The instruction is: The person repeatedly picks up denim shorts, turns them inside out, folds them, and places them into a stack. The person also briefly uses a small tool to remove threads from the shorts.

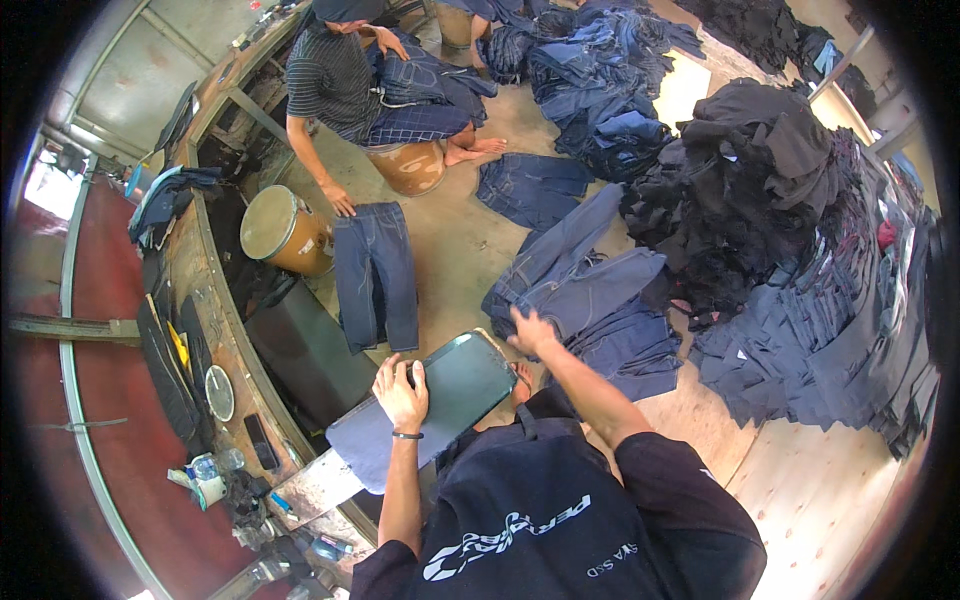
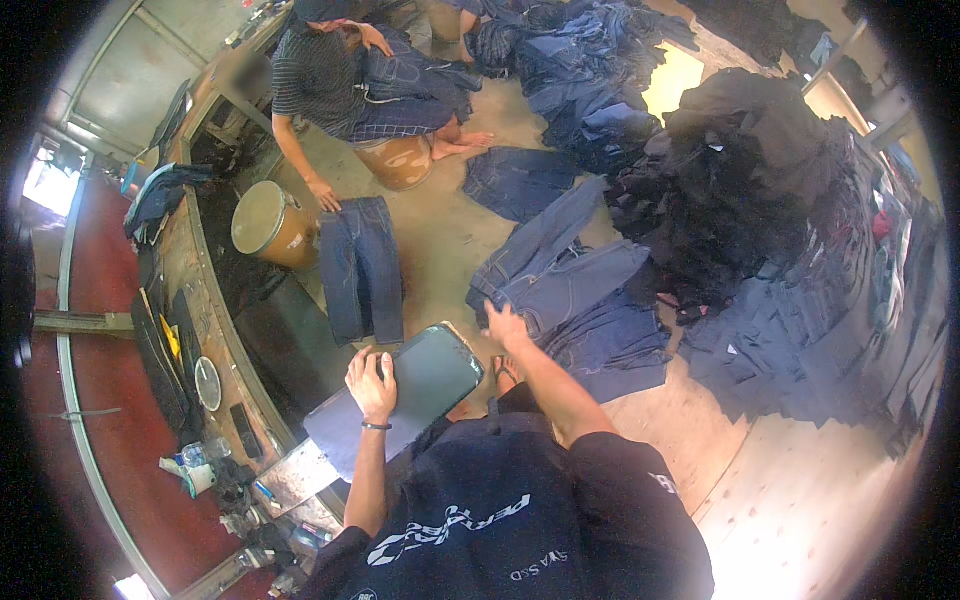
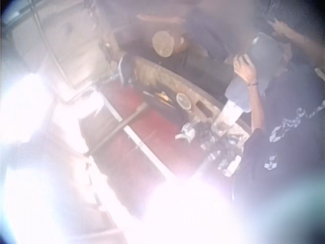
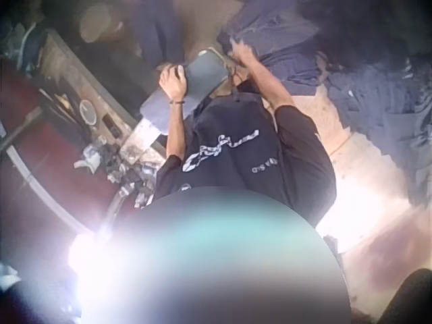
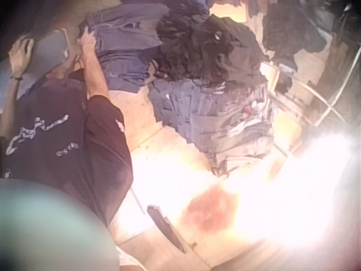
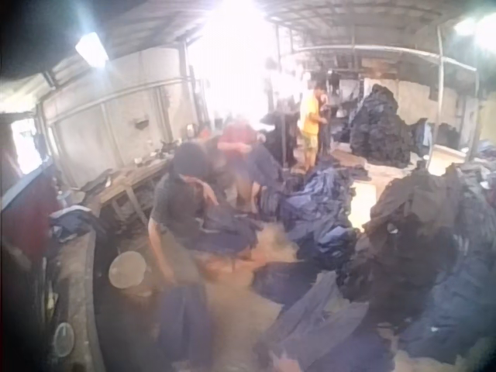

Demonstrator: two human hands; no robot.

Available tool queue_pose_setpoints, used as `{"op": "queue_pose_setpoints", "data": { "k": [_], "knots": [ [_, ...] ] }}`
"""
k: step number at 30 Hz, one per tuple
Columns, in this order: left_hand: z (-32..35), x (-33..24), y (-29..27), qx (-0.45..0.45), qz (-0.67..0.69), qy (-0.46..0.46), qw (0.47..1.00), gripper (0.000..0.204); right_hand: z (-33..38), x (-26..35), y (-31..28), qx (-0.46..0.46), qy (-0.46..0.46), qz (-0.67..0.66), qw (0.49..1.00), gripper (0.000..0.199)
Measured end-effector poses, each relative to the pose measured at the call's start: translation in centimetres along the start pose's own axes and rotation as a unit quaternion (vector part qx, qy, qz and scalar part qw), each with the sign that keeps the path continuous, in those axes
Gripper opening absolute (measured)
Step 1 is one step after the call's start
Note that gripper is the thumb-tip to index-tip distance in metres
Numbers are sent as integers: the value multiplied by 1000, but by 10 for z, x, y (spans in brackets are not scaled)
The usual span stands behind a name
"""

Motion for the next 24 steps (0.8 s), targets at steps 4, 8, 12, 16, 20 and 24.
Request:
{"op": "queue_pose_setpoints", "data": {
  "k": [4, 8, 12, 16, 20, 24],
  "knots": [
    [0, -2, -4, -8, 12, 1, 1000, 29, -39, -23, 167, 288, 61, -225, 929, 57],
    [0, -4, -5, -2, -2, 3, 1000, 30, -4, -22, 224, -103, 52, -41, 992, 55],
    [-1, -6, -6, -29, -3, 26, 999, 32, 51, -53, 125, 30, 36, -155, 987, 52],
    [0, -5, -7, -25, 12, 41, 999, 36, 122, -70, 35, -50, 184, -206, 960, 48],
    [-1, -5, -10, -21, 6, 34, 999, 39, 168, -81, 19, -93, 253, -242, 932, 50],
    [-5, -5, -10, -6, -24, 1, 1000, 46, 196, -93, 72, -66, 241, -195, 948, 47]
  ]
}}
Point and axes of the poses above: each hand's wrist, its own z-axis away from the middle knuckle, its own y-axis out of the palm, x = y × z, the point moved 2 cm from there along -z, towards the middle knuckle, and after that the axes turned 14 degrees about -y, right-handed, at the moved point
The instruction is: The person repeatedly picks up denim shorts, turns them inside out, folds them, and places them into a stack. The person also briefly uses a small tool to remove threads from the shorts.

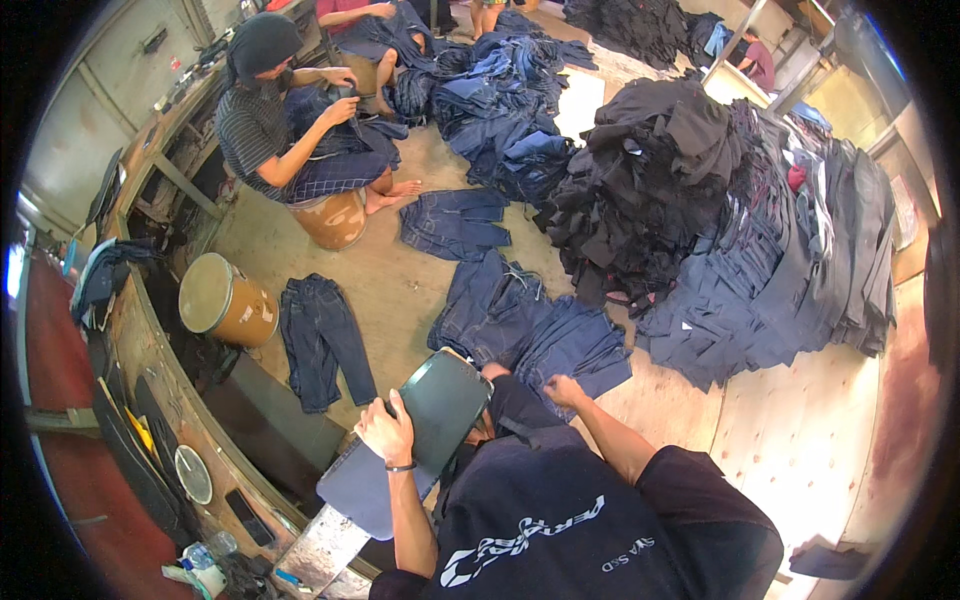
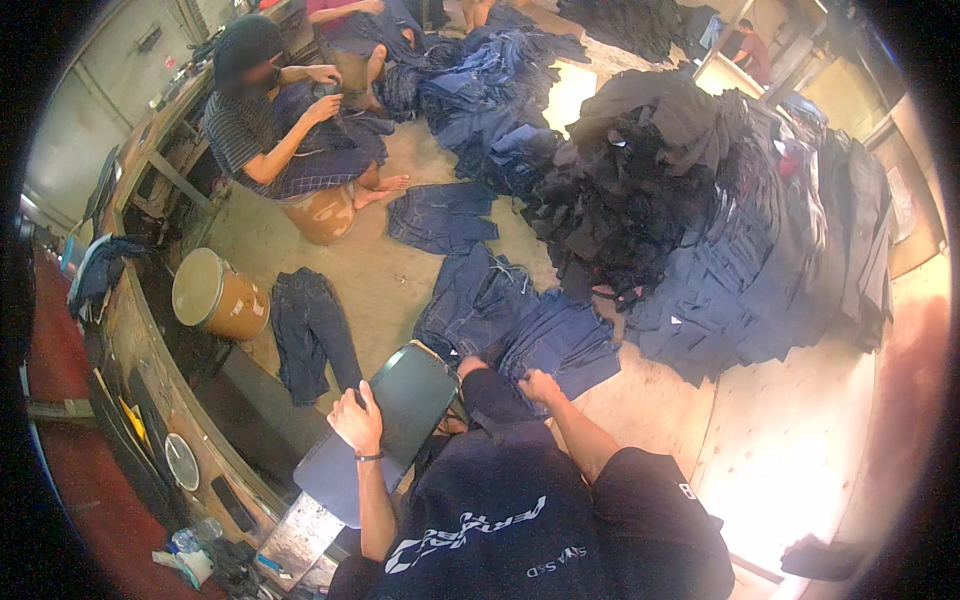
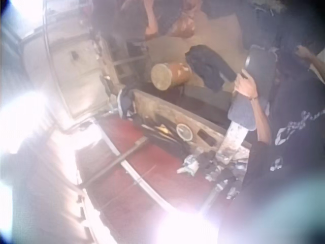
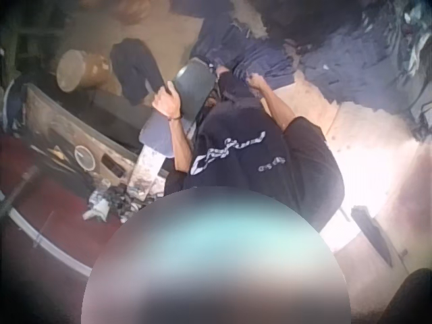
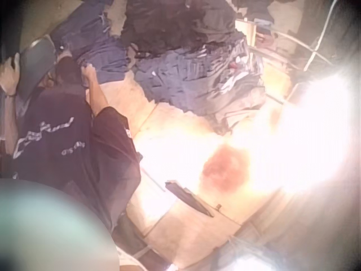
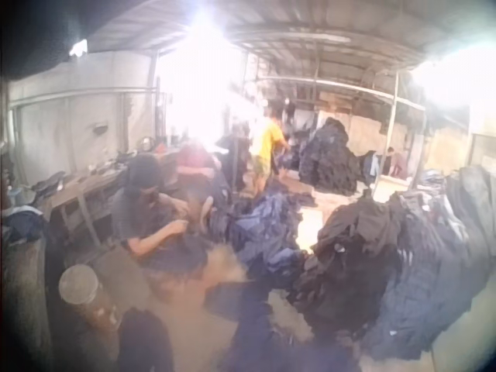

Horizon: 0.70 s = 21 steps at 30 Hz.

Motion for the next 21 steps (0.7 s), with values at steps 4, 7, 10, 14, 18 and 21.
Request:
{"op": "queue_pose_setpoints", "data": {
  "k": [4, 7, 10, 14, 18, 21],
  "knots": [
    [-2, -3, 7, -29, -7, -57, 998, 55, -21, -53, 26, 0, -49, 21, 999, 45],
    [-4, -7, 10, -49, -5, -102, 994, 55, -50, -86, 1, -6, -77, 65, 995, 48],
    [-9, -16, 6, -48, -26, -137, 989, 55, -83, -85, -43, -3, -70, 108, 992, 49],
    [-14, -27, 3, -92, -48, -160, 982, 52, -105, -57, -123, 36, -22, 156, 987, 45],
    [-5, -20, 29, -133, -60, -150, 978, 47, -145, -31, -210, 107, 46, 114, 987, 41],
    [10, -1, 43, -65, -78, -206, 973, 38, -225, -14, -281, 63, -21, 62, 996, 34]
  ]
}}
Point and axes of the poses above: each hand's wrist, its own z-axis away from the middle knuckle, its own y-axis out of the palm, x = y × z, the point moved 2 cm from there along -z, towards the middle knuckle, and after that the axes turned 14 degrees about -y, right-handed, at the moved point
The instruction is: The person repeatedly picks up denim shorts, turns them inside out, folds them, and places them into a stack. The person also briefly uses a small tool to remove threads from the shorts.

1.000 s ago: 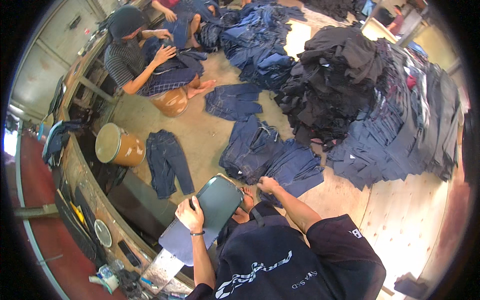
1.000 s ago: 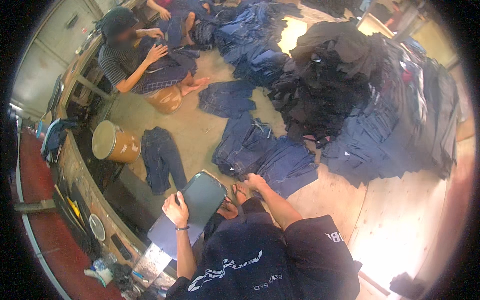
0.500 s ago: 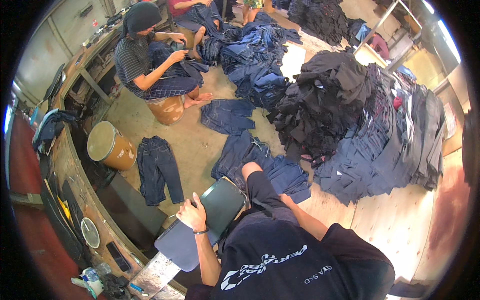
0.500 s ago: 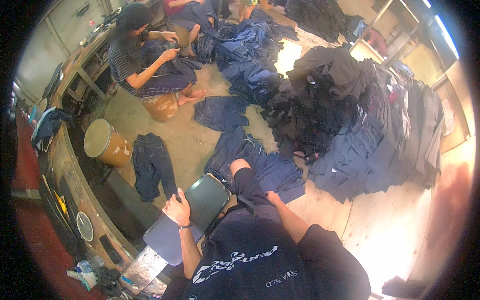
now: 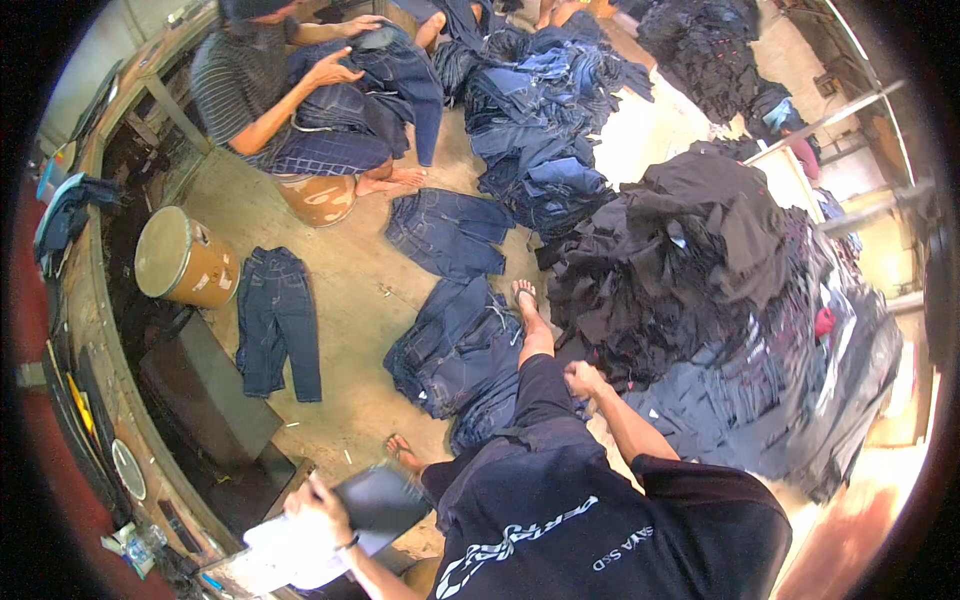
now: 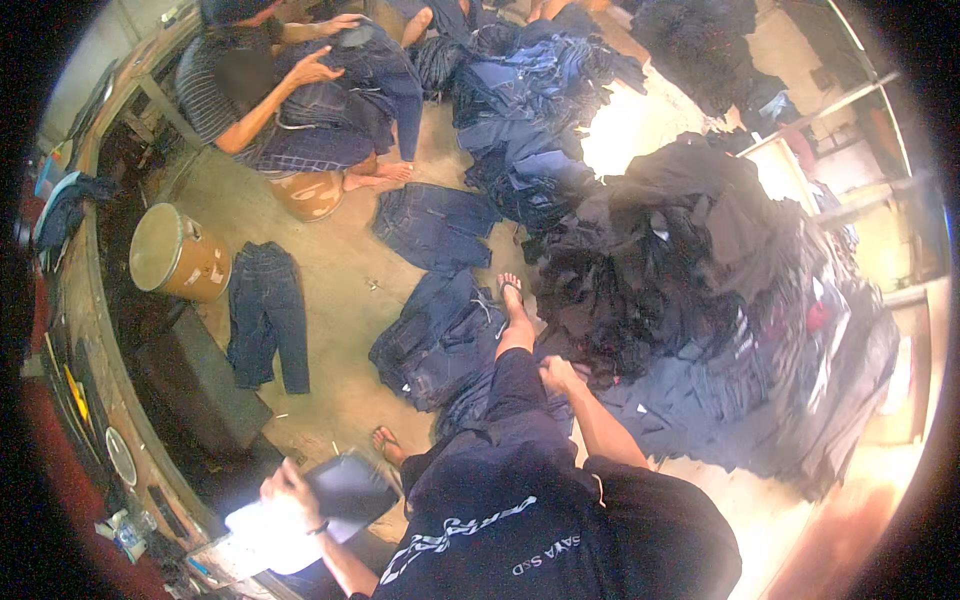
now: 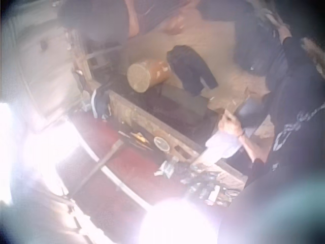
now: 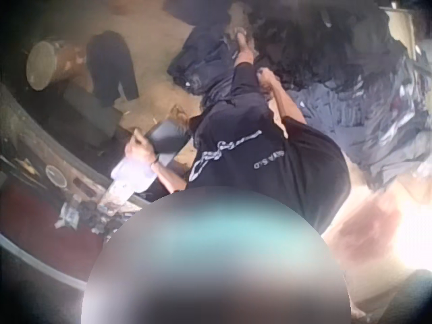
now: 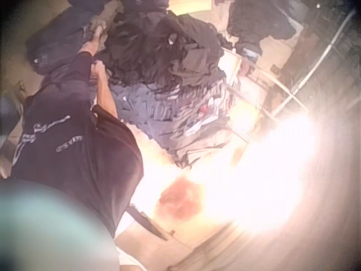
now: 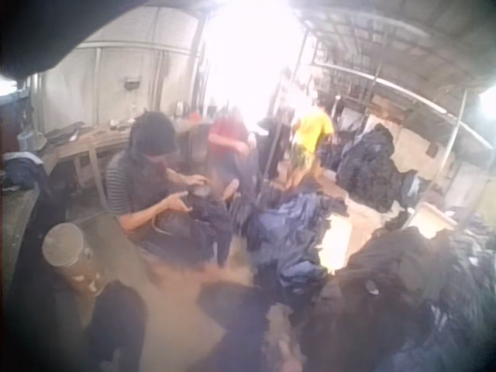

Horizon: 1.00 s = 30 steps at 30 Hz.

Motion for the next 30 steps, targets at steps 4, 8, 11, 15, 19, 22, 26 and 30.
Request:
{"op": "queue_pose_setpoints", "data": {
  "k": [4, 8, 11, 15, 19, 22, 26, 30],
  "knots": [
    [19, -9, 5, 16, 73, -108, 991, 41, -216, 22, -117, -115, -227, -6, 967, 34],
    [85, -155, 90, -15, -14, -154, 988, 50, -445, 3, -189, -166, -234, -76, 955, 35],
    [152, -339, 260, 167, -28, -156, 973, 50, -585, -40, -232, -231, -151, -88, 957, 33],
    [168, -487, 399, 295, -7, -146, 944, 51, -697, -97, -248, -84, -95, 175, 976, 43],
    [165, -526, 478, 314, -27, -173, 933, 53, -756, -126, -244, -102, -106, 370, 917, 98],
    [164, -524, 522, 308, -41, -194, 931, 54, -795, -149, -241, -50, 5, 282, 958, 131],
    [164, -514, 565, 311, -46, -204, 927, 56, -822, -165, -216, -166, -41, 377, 910, 120],
    [162, -508, 574, 297, -46, -209, 931, 59, -837, -176, -232, -189, -148, 357, 903, 56]
  ]
}}
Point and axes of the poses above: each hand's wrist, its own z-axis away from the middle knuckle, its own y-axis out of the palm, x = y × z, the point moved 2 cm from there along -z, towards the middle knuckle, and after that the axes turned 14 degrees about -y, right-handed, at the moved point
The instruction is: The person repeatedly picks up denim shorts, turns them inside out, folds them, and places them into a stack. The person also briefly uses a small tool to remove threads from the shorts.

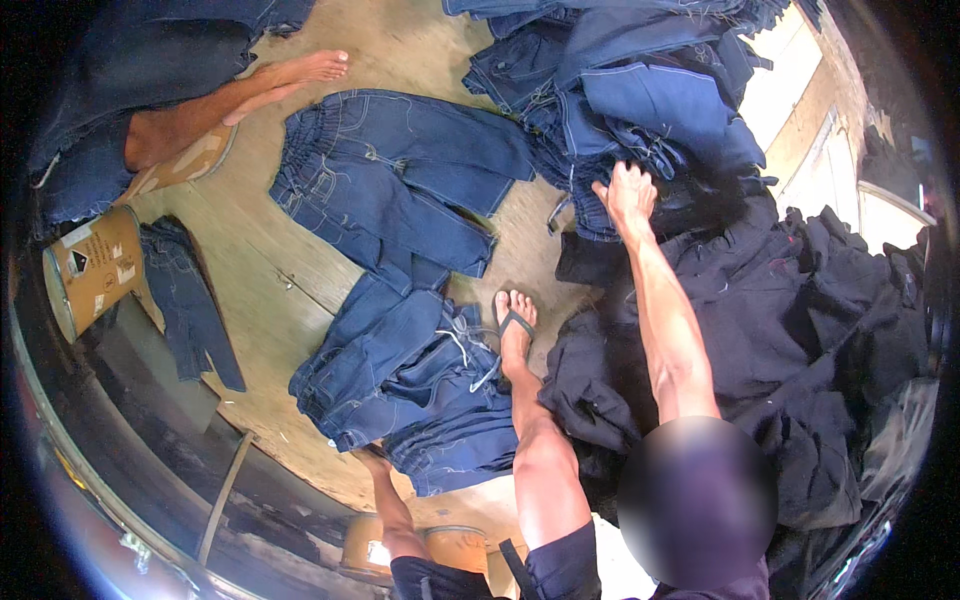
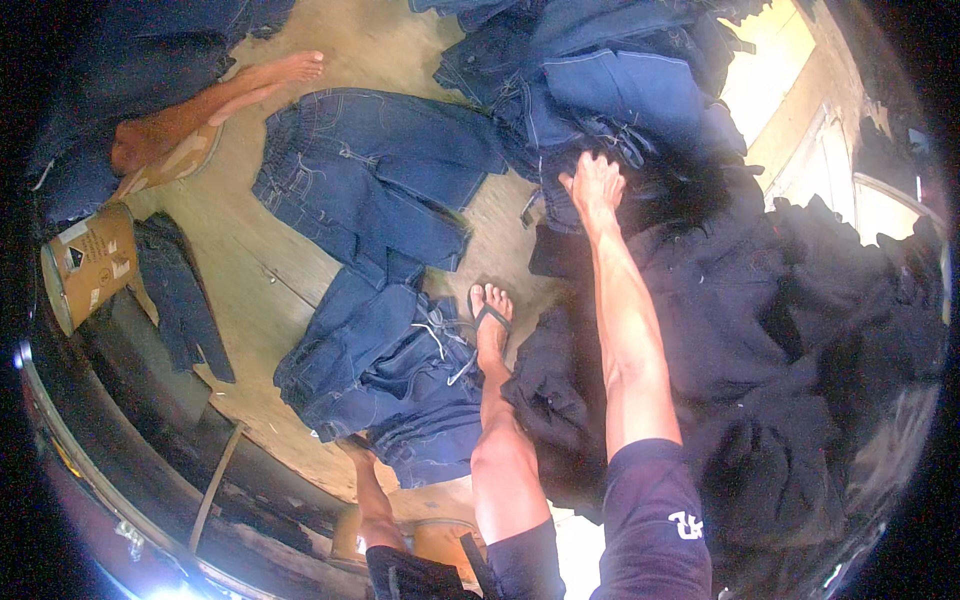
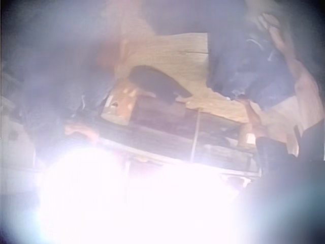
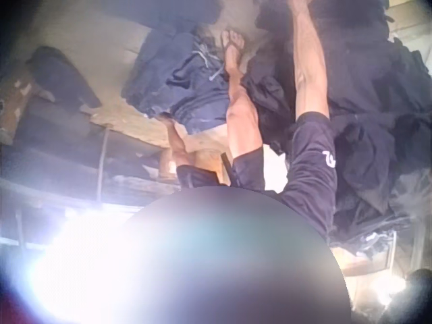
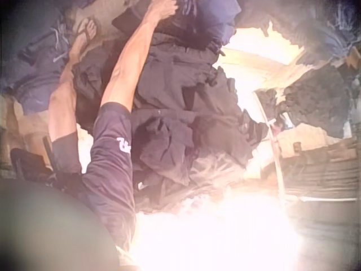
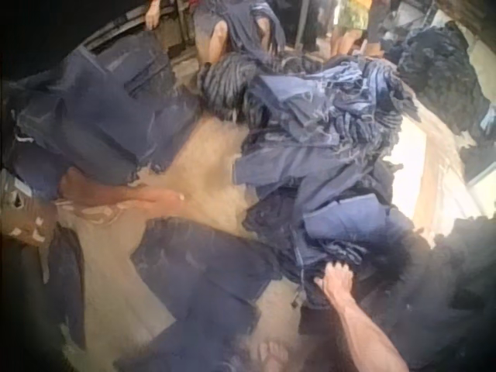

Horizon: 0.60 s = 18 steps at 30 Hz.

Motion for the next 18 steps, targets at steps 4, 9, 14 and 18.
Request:
{"op": "queue_pose_setpoints", "data": {
  "k": [4, 9, 14, 18],
  "knots": [
    [8, 2, -19, 0, 17, 0, 1000, 62, -1, -17, -24, 23, -95, 6, 995, 49],
    [29, 35, -58, -17, 32, 12, 999, 65, 62, -8, -72, 17, -147, 38, 988, 50],
    [60, 163, -200, -169, 19, -20, 985, 69, 103, -8, -152, 49, -179, 7, 982, 47],
    [104, 302, -419, -355, -17, -120, 927, 73, 149, 32, -237, 25, -204, -24, 978, 44]
  ]
}}
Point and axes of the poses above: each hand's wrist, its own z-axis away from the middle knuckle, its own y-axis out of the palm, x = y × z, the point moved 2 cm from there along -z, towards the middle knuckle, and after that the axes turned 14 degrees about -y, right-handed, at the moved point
